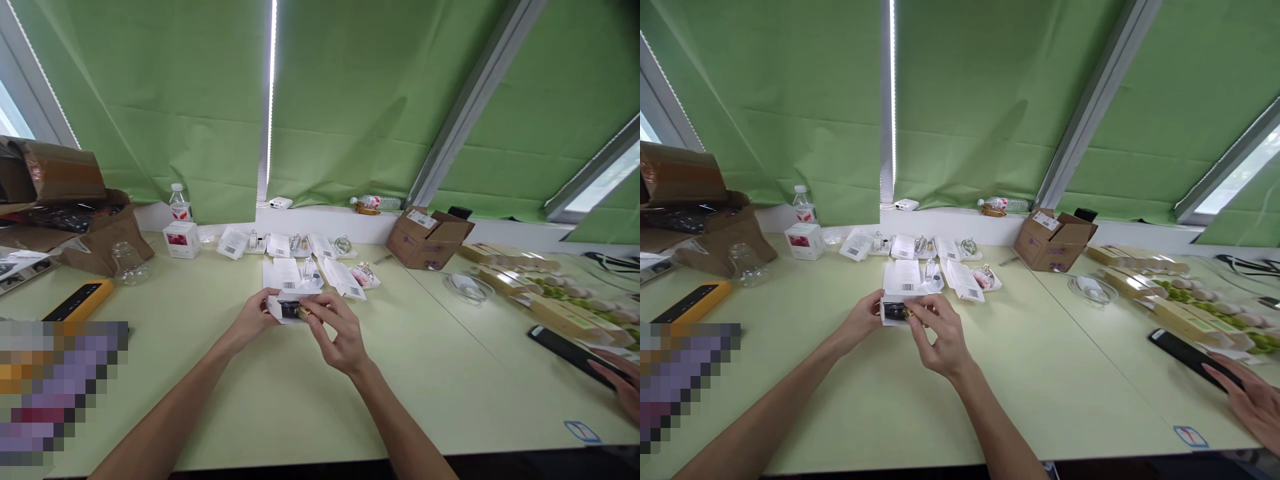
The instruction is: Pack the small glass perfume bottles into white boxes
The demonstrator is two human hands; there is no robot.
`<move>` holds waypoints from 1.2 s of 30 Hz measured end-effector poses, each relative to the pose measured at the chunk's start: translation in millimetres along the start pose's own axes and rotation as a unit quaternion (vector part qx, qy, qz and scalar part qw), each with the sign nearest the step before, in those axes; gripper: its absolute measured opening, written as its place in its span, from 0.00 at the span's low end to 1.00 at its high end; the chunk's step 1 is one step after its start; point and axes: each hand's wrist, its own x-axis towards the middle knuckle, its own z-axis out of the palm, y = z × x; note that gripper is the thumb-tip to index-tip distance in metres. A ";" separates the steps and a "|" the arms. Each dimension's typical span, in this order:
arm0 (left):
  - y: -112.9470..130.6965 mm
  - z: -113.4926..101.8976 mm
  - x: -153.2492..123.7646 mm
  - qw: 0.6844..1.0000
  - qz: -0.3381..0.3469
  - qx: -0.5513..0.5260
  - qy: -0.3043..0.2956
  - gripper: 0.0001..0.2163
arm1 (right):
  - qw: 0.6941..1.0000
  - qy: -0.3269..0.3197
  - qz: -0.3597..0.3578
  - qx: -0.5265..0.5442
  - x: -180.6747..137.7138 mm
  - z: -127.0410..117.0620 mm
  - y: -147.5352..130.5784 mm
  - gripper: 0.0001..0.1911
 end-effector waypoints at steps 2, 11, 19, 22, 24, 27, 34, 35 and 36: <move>1.2 0.3 -0.3 1.000 -0.001 0.000 -0.001 0.22 | 1.000 -0.003 -0.004 0.003 0.8 -0.2 0.2 0.18; 2.9 0.6 -0.6 1.000 -0.010 0.005 -0.003 0.23 | 0.999 -0.032 0.009 -0.006 -0.2 1.1 2.4 0.17; 0.3 0.0 -0.2 1.000 -0.017 0.006 -0.008 0.23 | 0.999 -0.034 0.008 -0.013 -0.2 2.9 3.2 0.14; 1.2 0.3 -0.7 1.000 -0.018 0.009 -0.013 0.23 | 0.999 -0.033 0.008 -0.011 -0.4 3.4 4.1 0.14; 1.2 0.6 -1.0 1.000 -0.015 0.011 -0.015 0.22 | 0.999 -0.030 0.005 -0.010 -0.8 4.0 4.9 0.14; 0.2 1.1 -1.3 1.000 -0.007 0.012 -0.013 0.21 | 1.000 -0.025 0.002 -0.012 -1.5 5.3 6.2 0.13; -0.8 1.7 -1.3 1.000 -0.006 0.013 -0.009 0.21 | 1.000 -0.016 0.007 -0.025 -2.7 6.8 8.0 0.13; -1.0 1.6 -1.2 1.000 -0.007 0.012 -0.009 0.21 | 0.999 -0.018 0.009 -0.026 -2.8 6.8 7.9 0.13; -1.4 1.5 -1.0 1.000 -0.008 0.011 -0.010 0.22 | 0.999 -0.020 0.011 -0.028 -2.9 6.7 7.8 0.13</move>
